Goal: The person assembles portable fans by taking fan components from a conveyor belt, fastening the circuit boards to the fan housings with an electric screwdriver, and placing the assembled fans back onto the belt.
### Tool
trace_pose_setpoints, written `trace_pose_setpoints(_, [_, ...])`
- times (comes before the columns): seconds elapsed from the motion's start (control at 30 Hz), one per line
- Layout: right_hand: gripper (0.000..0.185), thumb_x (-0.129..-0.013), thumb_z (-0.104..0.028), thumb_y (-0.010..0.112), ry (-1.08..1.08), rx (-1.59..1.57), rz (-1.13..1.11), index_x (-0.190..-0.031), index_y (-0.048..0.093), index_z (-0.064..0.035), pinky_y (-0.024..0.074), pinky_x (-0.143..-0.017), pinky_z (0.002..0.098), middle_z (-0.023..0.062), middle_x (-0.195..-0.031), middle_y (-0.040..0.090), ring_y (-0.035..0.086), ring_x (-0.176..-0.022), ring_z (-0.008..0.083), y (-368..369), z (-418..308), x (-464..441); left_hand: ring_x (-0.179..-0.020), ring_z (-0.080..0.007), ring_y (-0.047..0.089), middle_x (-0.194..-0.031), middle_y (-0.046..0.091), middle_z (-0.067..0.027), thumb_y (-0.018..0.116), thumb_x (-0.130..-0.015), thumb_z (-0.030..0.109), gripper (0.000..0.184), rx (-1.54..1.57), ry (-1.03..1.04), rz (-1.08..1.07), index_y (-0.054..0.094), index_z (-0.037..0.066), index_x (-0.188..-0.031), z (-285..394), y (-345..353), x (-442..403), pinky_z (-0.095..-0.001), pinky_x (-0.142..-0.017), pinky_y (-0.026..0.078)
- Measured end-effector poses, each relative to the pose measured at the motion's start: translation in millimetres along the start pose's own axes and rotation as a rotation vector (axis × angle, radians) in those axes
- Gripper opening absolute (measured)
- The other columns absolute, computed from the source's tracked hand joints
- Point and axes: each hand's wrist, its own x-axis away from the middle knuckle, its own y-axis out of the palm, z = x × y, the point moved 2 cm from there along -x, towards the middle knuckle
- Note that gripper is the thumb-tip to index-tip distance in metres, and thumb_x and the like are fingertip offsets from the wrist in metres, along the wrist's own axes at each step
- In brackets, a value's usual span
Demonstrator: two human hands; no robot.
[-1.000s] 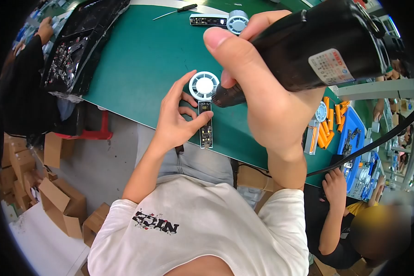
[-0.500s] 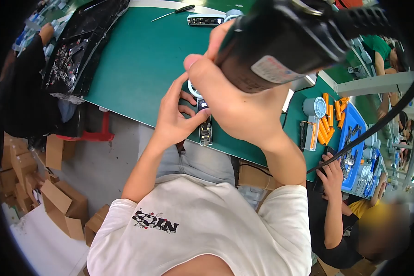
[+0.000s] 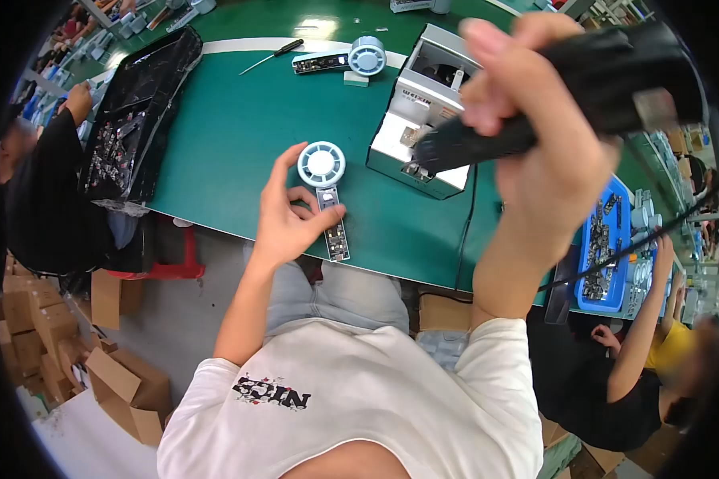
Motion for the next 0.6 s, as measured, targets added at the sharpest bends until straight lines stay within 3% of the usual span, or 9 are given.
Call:
trace_pose_setpoints(0.03, [0.016,-0.077,0.0,0.074,-0.023,-0.09,0.044,-0.078,0.059,0.0037,0.039,-0.048,0.028,0.0043,-0.059,0.049,0.048,-0.046,0.0136,-11.0,-2.8,-2.9,-0.065,-0.0144,0.061,-0.124,0.048,-0.0173,0.084,-0.068,0.004,0.086,-0.006,-0.003,0.06,0.038,-0.004,-0.14,-2.5,3.3,-3.1,-0.0244,-0.054,0.055])
trace_pose_setpoints(0.1, [0.016,-0.077,0.0,0.075,-0.062,0.068,0.105,-0.079,0.059,0.0038,0.0374,-0.048,0.0283,0.0046,-0.058,0.048,0.046,-0.046,0.0139,-21.7,-6.4,-3.8,-0.067,-0.0147,0.062,-0.125,0.046,-0.0173,0.084,-0.07,0.004,0.086,-0.021,-0.014,0.18,0.036,-0.004,-0.14,-8.5,13.2,-6.4,-0.0243,-0.055,0.055])
trace_pose_setpoints(0.23, [0.015,-0.077,0.001,0.073,0.015,-0.051,0.015,-0.081,0.058,0.0027,0.0383,-0.05,0.0273,0.0045,-0.059,0.048,0.048,-0.048,0.0139,-30.2,4.9,-11.9,-0.074,-0.015,0.061,-0.125,0.042,-0.0166,0.084,-0.073,0.004,0.088,-0.015,0.007,0.259,0.031,-0.005,-0.143,-7.9,23.1,-12.1,-0.024,-0.059,0.058])
trace_pose_setpoints(0.37, [0.014,-0.08,-0.001,0.07,-0.002,0.048,0.045,-0.083,0.057,0.0033,0.0399,-0.054,0.0288,0.0044,-0.06,0.046,0.048,-0.05,0.0151,-13.1,19.7,-11.7,-0.076,-0.0139,0.058,-0.13,0.041,-0.0182,0.089,-0.066,0.009,0.113,-0.046,0.041,0.154,0.017,-0.004,-0.153,-6.8,22.5,-6.4,-0.0251,-0.063,0.06])
trace_pose_setpoints(0.4, [0.014,-0.079,0.001,0.07,0.005,0.06,0.047,-0.082,0.057,0.0033,0.04,-0.053,0.0292,0.0047,-0.06,0.046,0.048,-0.049,0.0151,-11.2,23.1,-11.1,-0.076,-0.0139,0.058,-0.132,0.042,-0.0188,0.091,-0.063,0.01,0.121,-0.04,0.033,0.129,0.012,-0.003,-0.155,-9.4,21.6,-7.0,-0.0255,-0.064,0.06])
trace_pose_setpoints(0.5, [0.013,-0.076,0.005,0.068,-0.01,0.088,0.076,-0.08,0.056,0.0032,0.0401,-0.051,0.0299,0.0052,-0.062,0.047,0.048,-0.049,0.0153,-2.3,31.6,-8.4,-0.078,-0.0122,0.058,-0.111,0.059,-0.0162,0.089,-0.065,0.006,0.118,-0.005,0.003,0.114,0.013,-0.003,-0.154,-7.6,20.5,-7.8,-0.0257,-0.066,0.059])
trace_pose_setpoints(0.6, [0.013,-0.074,0.006,0.067,0.008,0.069,0.063,-0.08,0.056,0.003,0.0396,-0.05,0.03,0.0055,-0.063,0.048,0.048,-0.049,0.0154,-1.4,31.6,-7.3,-0.078,-0.0119,0.059,-0.111,0.06,-0.0161,0.088,-0.066,0.006,0.118,0.002,0.021,0.113,0.012,-0.004,-0.154,-8.3,19.7,-7.2,-0.0252,-0.065,0.059])
